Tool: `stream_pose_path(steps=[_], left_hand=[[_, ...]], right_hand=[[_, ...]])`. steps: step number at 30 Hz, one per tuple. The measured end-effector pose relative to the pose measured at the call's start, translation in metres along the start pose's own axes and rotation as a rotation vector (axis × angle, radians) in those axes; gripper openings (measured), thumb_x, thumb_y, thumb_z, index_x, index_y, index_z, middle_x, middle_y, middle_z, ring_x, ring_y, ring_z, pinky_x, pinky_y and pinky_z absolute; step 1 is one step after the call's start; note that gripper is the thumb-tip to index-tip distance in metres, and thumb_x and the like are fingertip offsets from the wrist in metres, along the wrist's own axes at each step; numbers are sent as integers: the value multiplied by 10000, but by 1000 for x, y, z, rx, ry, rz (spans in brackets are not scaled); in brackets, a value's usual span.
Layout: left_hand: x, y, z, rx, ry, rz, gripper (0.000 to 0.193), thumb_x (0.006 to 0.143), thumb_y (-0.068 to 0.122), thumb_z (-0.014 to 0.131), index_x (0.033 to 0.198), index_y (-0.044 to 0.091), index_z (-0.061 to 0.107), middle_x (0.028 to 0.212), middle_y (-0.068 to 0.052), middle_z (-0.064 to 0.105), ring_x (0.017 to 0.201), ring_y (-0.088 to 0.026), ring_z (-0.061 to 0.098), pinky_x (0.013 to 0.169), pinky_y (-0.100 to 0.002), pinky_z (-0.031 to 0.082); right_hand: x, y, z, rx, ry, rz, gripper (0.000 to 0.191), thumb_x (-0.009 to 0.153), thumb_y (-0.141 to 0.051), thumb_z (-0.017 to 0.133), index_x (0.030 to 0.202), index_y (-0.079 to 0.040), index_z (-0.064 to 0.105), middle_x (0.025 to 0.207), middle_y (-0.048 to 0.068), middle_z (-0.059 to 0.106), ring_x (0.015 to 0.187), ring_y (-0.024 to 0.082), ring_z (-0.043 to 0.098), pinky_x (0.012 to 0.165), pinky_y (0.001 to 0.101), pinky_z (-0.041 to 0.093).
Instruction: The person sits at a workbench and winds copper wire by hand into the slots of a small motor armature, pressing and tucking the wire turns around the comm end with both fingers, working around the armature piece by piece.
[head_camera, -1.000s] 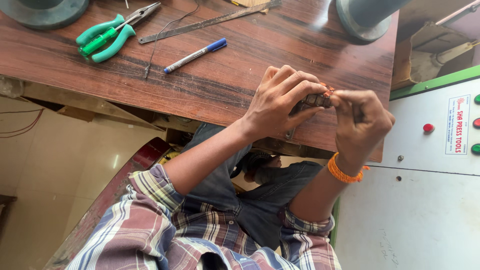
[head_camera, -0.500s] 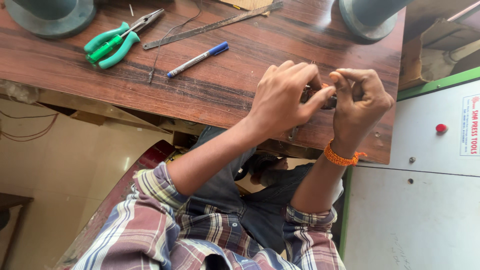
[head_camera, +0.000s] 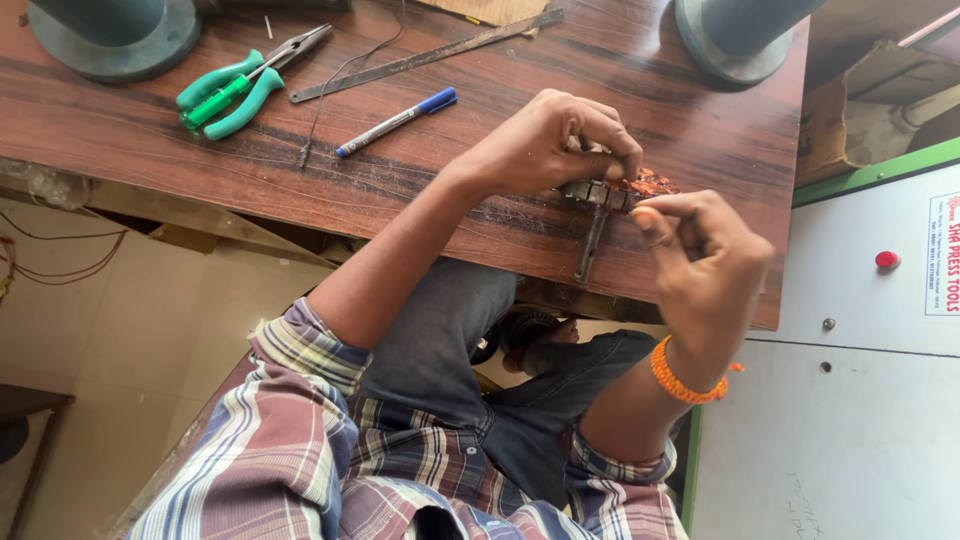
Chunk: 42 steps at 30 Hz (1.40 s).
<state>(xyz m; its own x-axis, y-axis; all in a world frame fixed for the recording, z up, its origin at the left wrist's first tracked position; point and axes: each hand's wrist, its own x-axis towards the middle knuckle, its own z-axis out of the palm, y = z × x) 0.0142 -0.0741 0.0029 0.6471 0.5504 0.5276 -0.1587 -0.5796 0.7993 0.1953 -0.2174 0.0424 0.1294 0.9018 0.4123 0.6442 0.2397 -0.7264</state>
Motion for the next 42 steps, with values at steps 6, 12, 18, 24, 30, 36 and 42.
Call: stream_pose_path(steps=[6,12,18,24,30,36,42], left_hand=[[0,-7,-9,16,-42,115,154,901,41,782,1052,72,794,960,-41,784,883,-138,748,806,-301,617],[-4,-13,-8,-25,-17,129,146,910,33,778,1051,66,787,971,-41,785,910,-147,753,847,-308,623],[-9,0,-9,51,27,31,166,913,82,739,1078,105,751,1031,-16,766,988,-170,718,890,-338,595],[-33,27,32,495,186,92,442,856,291,827,1248,183,655,1182,5,648,1109,-247,593,961,-403,516],[-40,13,53,616,317,137,474,896,311,815,1317,205,623,1237,29,637,1127,-215,600,978,-405,489],[-42,5,58,626,348,175,477,919,316,803,1336,190,610,1247,25,633,1136,-209,594,972,-397,468],[-43,5,62,625,380,175,472,922,314,790,1333,178,602,1238,22,628,1137,-211,592,986,-403,465]], right_hand=[[-2,-20,16,-106,-100,15,91,947,-37,800,987,2,729,623,47,431,566,76,348,529,259,298],[-8,-24,21,-161,-83,-18,70,966,-41,764,997,-13,707,684,93,592,573,136,515,574,282,414],[-6,-25,11,-341,-246,13,77,932,-96,689,992,-90,737,840,121,731,777,309,716,682,373,507],[-7,-15,-13,-294,-292,129,104,876,-100,740,974,-101,772,780,91,732,622,154,694,612,311,509],[-9,7,-33,-262,41,93,107,985,-49,836,1012,-14,738,687,17,506,630,56,373,570,256,284],[0,29,-12,-67,110,-169,178,1052,-80,844,1013,8,694,775,-25,592,613,22,401,567,213,308],[17,49,15,-34,194,-295,221,1071,-143,856,1000,-2,701,787,-1,595,612,47,412,573,227,322]])
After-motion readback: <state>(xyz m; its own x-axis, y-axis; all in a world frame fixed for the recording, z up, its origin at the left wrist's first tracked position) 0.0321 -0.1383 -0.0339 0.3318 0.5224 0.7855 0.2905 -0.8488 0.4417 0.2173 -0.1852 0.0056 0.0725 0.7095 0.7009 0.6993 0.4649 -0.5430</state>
